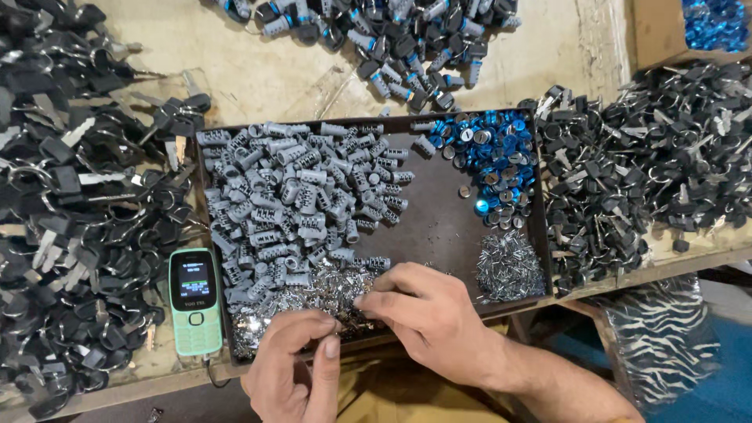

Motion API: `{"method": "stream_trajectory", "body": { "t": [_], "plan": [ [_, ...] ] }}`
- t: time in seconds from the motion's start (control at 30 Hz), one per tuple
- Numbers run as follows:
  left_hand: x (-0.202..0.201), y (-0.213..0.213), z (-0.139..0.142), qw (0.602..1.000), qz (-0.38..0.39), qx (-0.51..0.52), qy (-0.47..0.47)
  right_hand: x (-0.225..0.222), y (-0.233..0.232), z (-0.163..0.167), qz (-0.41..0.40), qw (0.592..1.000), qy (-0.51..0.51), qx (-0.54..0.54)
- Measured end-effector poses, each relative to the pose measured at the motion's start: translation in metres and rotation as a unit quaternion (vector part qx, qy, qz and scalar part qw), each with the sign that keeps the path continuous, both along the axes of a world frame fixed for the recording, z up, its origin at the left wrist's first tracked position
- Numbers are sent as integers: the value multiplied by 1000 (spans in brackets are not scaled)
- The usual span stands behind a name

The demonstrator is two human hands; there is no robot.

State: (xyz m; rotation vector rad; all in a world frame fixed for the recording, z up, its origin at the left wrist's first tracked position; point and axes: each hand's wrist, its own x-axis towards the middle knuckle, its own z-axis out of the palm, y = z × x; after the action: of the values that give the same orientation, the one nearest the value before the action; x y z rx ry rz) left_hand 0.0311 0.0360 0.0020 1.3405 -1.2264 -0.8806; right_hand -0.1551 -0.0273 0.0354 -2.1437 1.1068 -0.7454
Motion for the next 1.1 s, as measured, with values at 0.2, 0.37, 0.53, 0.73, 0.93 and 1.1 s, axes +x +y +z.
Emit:
{"method": "stream_trajectory", "body": {
  "t": [0.2,0.37,0.53,0.73,0.93,1.1],
  "plan": [
    [-2,0,-2,999,-22,36,-30,-1,7,-3,-26,997,-55,51],
    [-2,-7,3,995,-68,68,-28,2,12,4,-20,989,-125,74],
    [-3,-13,7,995,-31,81,-38,-3,9,-6,-48,991,-99,76],
    [3,-12,11,994,-18,89,-58,-6,5,-16,-79,986,-80,124],
    [2,-11,10,995,-25,84,-40,-5,1,-12,-64,986,-86,127],
    [-2,-5,7,993,-83,82,1,-7,25,-4,-90,987,-101,89]
  ]
}}
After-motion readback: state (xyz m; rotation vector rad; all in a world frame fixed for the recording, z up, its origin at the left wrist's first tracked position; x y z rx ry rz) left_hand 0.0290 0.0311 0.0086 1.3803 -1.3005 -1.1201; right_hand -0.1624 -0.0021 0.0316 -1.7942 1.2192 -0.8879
